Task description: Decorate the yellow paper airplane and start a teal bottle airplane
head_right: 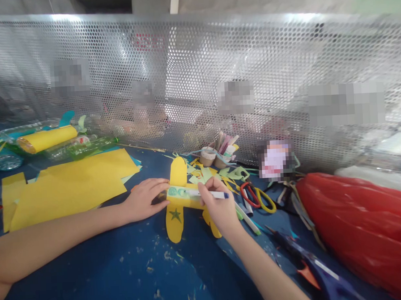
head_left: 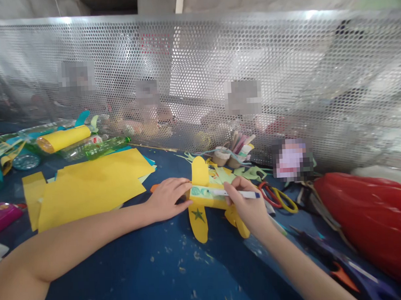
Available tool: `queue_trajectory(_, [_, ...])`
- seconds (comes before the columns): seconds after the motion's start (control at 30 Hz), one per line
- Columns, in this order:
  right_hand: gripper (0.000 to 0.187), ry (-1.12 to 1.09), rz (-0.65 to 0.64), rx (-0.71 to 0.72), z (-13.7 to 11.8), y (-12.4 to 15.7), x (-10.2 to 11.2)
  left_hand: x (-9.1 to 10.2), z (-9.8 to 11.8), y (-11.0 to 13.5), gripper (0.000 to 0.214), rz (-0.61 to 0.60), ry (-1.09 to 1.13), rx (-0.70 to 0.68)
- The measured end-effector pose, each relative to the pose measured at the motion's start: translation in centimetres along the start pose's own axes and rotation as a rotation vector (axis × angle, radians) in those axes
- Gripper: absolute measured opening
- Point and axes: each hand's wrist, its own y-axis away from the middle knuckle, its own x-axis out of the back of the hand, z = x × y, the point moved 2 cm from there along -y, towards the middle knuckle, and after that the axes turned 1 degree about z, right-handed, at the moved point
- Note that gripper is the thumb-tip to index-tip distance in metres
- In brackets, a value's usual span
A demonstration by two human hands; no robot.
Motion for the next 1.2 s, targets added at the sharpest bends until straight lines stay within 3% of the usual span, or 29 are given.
queue_trajectory(1.2, [0.031,-0.025,-0.067,-0.029,0.17,0.03,-0.41,0.02,0.05,-0.06,0.035,0.001,-0.005,-0.004])
